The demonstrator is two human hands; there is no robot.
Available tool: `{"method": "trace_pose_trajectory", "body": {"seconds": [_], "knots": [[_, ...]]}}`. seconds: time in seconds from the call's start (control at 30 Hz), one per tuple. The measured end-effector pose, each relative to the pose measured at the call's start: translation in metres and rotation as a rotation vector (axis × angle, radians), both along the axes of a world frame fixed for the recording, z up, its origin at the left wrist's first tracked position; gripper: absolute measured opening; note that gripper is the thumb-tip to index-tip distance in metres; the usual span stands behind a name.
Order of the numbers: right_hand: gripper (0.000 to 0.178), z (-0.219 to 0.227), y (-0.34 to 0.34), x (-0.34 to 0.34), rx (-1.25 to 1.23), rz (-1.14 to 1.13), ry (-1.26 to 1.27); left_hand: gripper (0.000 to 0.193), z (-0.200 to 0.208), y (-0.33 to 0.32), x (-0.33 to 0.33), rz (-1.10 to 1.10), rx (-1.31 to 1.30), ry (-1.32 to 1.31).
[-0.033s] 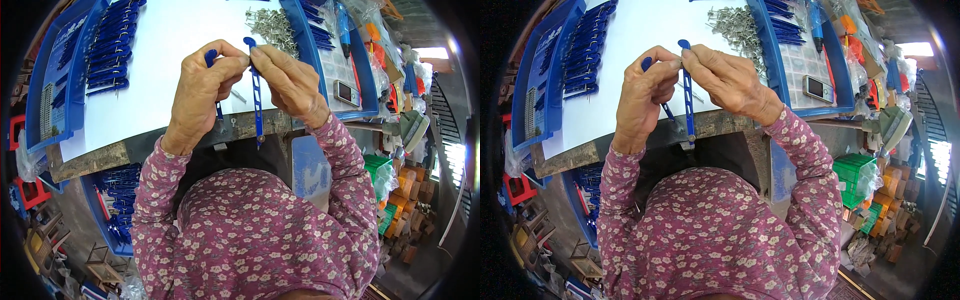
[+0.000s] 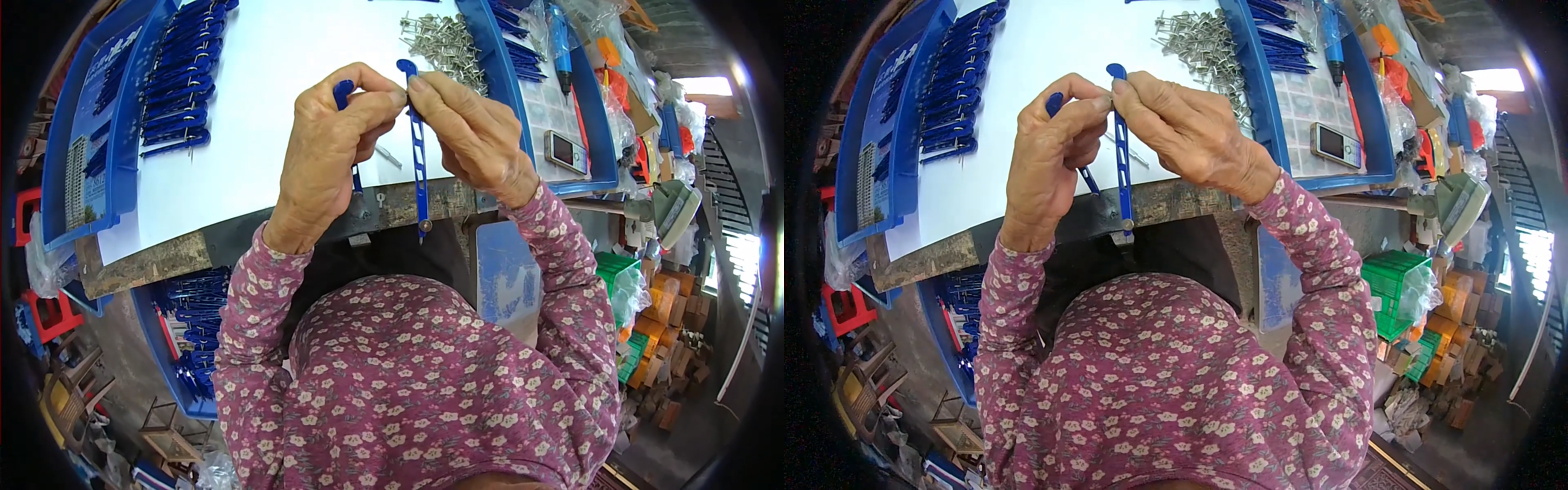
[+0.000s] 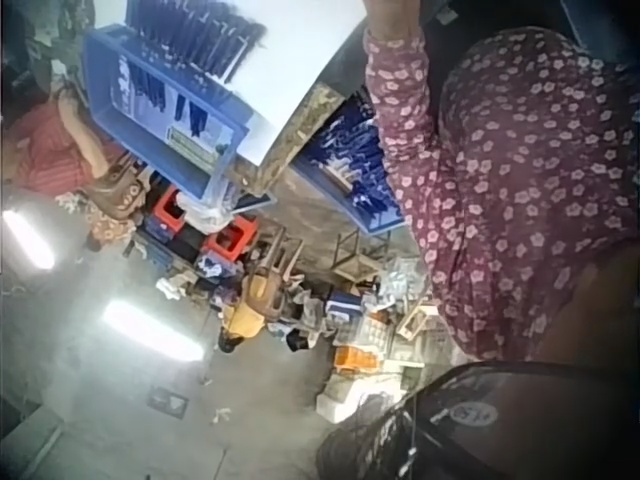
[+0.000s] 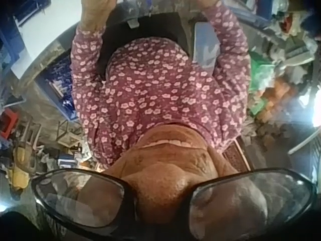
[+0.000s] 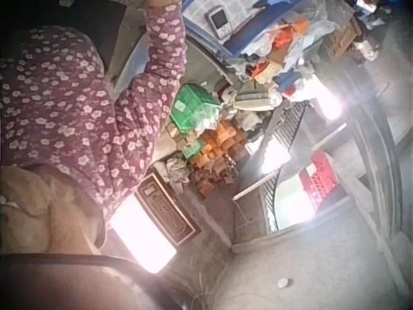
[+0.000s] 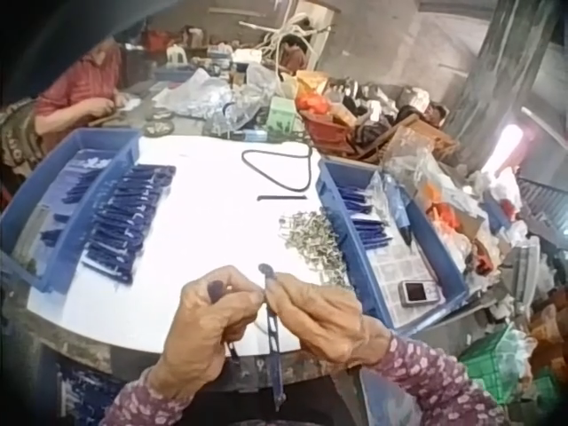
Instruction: Assembling small metal pins into blue plastic components at a manual workstation.
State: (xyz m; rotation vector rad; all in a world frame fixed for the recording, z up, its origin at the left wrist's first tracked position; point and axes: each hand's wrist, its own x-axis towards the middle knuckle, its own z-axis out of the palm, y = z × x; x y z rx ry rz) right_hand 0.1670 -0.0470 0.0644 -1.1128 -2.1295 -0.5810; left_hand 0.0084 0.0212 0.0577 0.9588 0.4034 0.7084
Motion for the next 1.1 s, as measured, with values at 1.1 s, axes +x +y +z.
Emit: {"method": "trace_pose_trajectory", "body": {"seconds": [1.1], "knots": [[0.025, -0.012, 0.034, -0.011, -0.873, 0.008, 1.27, 0.004, -0.029, 0.023, 0.013, 0.327, 0.86, 0.316]]}}
